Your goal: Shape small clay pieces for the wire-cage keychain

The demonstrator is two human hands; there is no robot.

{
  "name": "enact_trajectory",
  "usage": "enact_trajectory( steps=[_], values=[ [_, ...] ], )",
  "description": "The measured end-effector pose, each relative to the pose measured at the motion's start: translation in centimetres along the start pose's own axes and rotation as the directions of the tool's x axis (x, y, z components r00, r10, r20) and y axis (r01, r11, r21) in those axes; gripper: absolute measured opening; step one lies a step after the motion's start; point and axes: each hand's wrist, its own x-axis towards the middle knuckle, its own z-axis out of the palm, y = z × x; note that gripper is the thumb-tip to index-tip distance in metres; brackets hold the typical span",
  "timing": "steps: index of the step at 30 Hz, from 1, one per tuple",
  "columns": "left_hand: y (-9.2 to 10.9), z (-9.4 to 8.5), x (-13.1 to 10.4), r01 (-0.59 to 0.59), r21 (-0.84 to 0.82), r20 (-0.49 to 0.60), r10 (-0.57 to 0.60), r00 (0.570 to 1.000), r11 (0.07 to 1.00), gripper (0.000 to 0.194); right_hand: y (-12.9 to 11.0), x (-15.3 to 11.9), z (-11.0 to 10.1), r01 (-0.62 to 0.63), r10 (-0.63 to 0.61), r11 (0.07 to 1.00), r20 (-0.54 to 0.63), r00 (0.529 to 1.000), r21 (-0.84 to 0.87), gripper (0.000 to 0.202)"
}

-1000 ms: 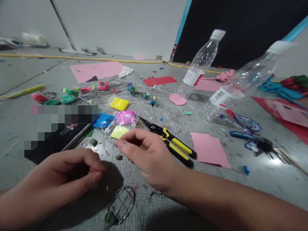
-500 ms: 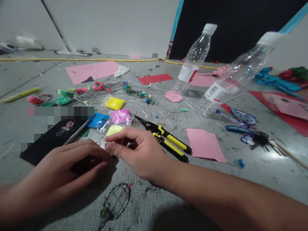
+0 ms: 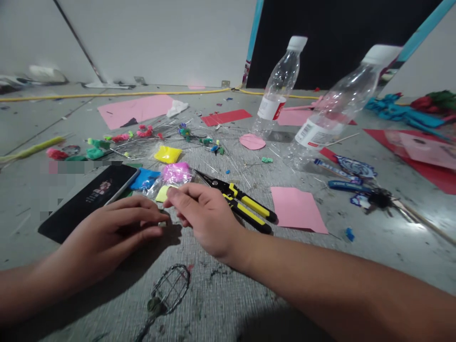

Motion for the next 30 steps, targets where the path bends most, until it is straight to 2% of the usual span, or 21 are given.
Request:
enact_trajectory(
  steps=[3, 5, 8, 11, 14, 21, 26, 30],
  values=[
    [0.6, -0.7, 0.0, 0.040, -0.196, -0.111, -0.063, 0.992, 0.980, 0.021, -0.1, -0.2, 0.0, 0.031, -0.031, 0.998, 0.018, 0.999, -0.046, 0.041],
    [1.0, -1.0, -0.1, 0.083, -0.308, -0.131, -0.129, 0.983, 0.948, 0.025, -0.3, -0.5, 0.1, 0.138, -0.128, 0.982, 0.082, 0.988, -0.130, 0.041],
    [1.6, -1.0, -0.1, 0.188, -0.465, -0.060, -0.243, 0.968, 0.865, 0.029, -0.5, -1.0, 0.2, 0.356, -0.307, 0.901, 0.215, 0.927, -0.248, 0.032],
    [1.7, -0.9, 0.0, 0.284, -0.570, 0.044, -0.316, 0.948, 0.771, 0.026, -0.4, -1.4, 0.1, 0.484, -0.393, 0.827, 0.322, 0.862, -0.286, 0.019],
    [1.7, -0.7, 0.1, 0.328, -0.629, 0.106, -0.339, 0.935, 0.705, 0.026, -0.3, -1.5, 0.0, 0.511, -0.405, 0.798, 0.345, 0.847, -0.319, 0.015],
    [1.5, -0.8, -0.3, 0.372, -0.698, 0.144, -0.389, 0.910, 0.611, 0.024, -0.1, -1.5, 0.2, 0.531, -0.445, 0.760, 0.295, 0.845, -0.375, 0.012],
    [1.3, -0.7, -0.6, 0.421, -0.732, 0.188, -0.436, 0.880, 0.535, 0.027, 0.1, -1.5, 0.3, 0.591, -0.514, 0.701, 0.292, 0.807, -0.400, 0.013],
    [1.4, -0.6, -0.6, 0.404, -0.728, 0.174, -0.421, 0.890, 0.554, 0.030, 0.4, -1.5, 0.2, 0.642, -0.572, 0.626, 0.299, 0.764, -0.444, 0.013]
  ],
)
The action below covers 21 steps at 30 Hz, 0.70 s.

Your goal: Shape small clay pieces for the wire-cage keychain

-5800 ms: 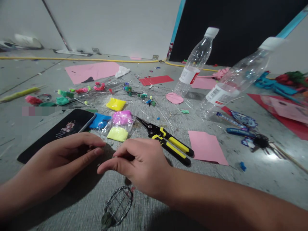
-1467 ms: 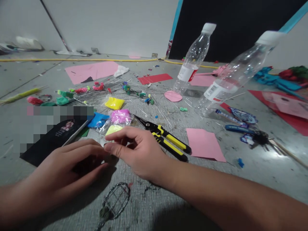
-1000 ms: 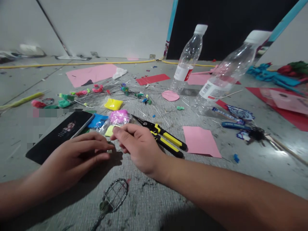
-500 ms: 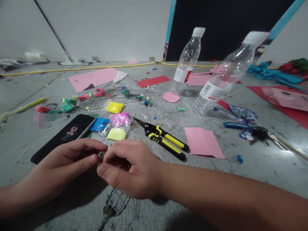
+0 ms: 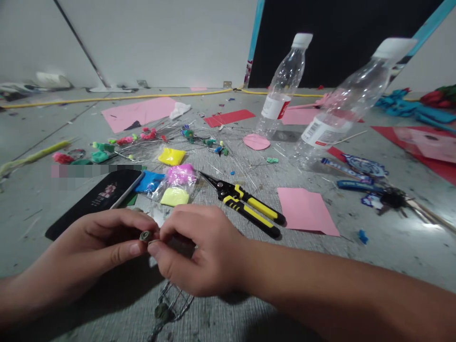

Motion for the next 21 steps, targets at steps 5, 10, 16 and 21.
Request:
enact_trajectory(
  steps=[5, 10, 16, 21],
  values=[
    [0.21, 0.04, -0.18, -0.029, 0.025, 0.028, 0.028, 0.999, 0.999, 0.028, 0.17, -0.36, 0.17, 0.092, -0.092, 0.992, -0.003, 0.996, -0.081, 0.012],
    [0.11, -0.21, -0.31, -0.005, 0.036, 0.050, 0.003, 0.999, 0.999, 0.026, 0.10, -0.49, 0.13, 0.127, -0.125, 0.983, 0.017, 0.992, -0.132, 0.011],
    [-0.30, -0.36, -0.46, 0.056, 0.000, 0.065, -0.056, 0.996, 0.998, 0.019, -0.21, -0.21, -0.17, 0.096, -0.090, 0.990, 0.065, 0.994, -0.105, 0.014],
    [-0.39, -0.37, -0.50, 0.061, -0.031, 0.067, -0.059, 0.996, 0.998, 0.018, -0.26, -0.16, -0.20, 0.083, -0.078, 0.994, 0.070, 0.995, -0.068, 0.015]
  ],
)
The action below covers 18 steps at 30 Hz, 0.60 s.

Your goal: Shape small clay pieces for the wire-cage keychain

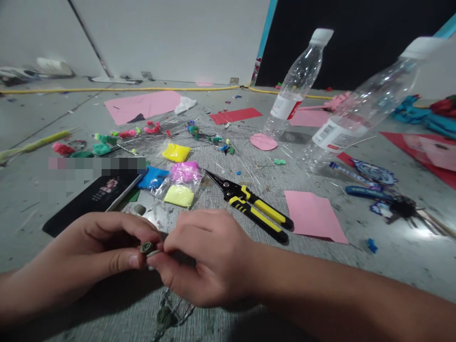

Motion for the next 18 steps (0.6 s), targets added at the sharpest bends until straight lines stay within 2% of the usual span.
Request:
enact_trajectory(
  steps=[10, 13, 16, 18],
  values=[
    [0.1, -0.2, -0.1, -0.009, 0.053, 0.004, 0.008, 1.000, 0.999, 0.021, -0.1, 0.2, -0.2, -0.032, 0.030, 0.998, 0.033, 0.999, 0.059, 0.020],
    [0.1, -0.1, 0.0, -0.038, 0.032, -0.034, 0.039, 0.999, 0.999, 0.023, -0.7, 0.5, -0.3, -0.185, 0.176, 0.970, 0.068, 0.982, 0.160, 0.022],
    [0.1, -0.1, 0.0, -0.078, 0.056, -0.097, 0.083, 0.992, 0.995, 0.025, -1.1, 0.7, -0.2, -0.421, 0.376, 0.842, 0.193, 0.906, 0.336, 0.028],
    [0.2, 0.0, 0.0, -0.110, 0.115, -0.137, 0.125, 0.983, 0.987, 0.027, -1.2, 0.7, 0.0, -0.522, 0.453, 0.736, 0.260, 0.853, 0.431, 0.035]
  ],
)
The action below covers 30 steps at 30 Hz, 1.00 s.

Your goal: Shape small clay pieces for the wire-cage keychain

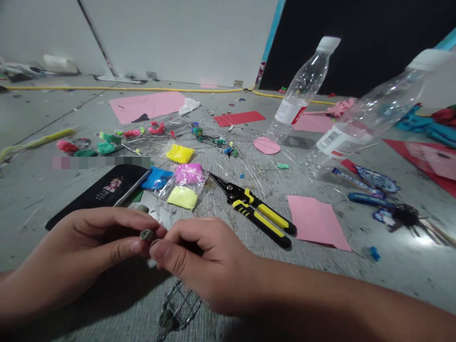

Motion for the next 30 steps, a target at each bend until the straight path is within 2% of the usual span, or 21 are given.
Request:
enact_trajectory(
  steps=[4, 8, 19, 30],
  values=[
    [0.28, 0.35, -0.21, -0.103, 0.102, -0.086, 0.112, 0.990, 0.989, 0.028, 0.55, 0.16, 0.04, -0.121, 0.120, 0.983, 0.015, 0.993, 0.135, 0.045],
    [0.47, 0.62, -0.46, -0.189, 0.184, -0.101, 0.210, 0.973, 0.965, 0.029, 0.68, 0.23, -0.15, -0.175, 0.170, 0.971, 0.046, 0.984, 0.161, 0.047],
    [0.48, 0.77, -0.58, -0.262, 0.265, -0.077, 0.292, 0.953, 0.928, 0.028, 0.50, 0.43, -0.15, -0.195, 0.182, 0.963, 0.082, 0.980, 0.186, 0.050],
    [0.48, 0.79, -0.44, -0.259, 0.280, -0.094, 0.294, 0.951, 0.925, 0.034, 0.27, 0.58, -0.34, -0.165, 0.150, 0.974, 0.102, 0.983, 0.156, 0.052]
  ],
)
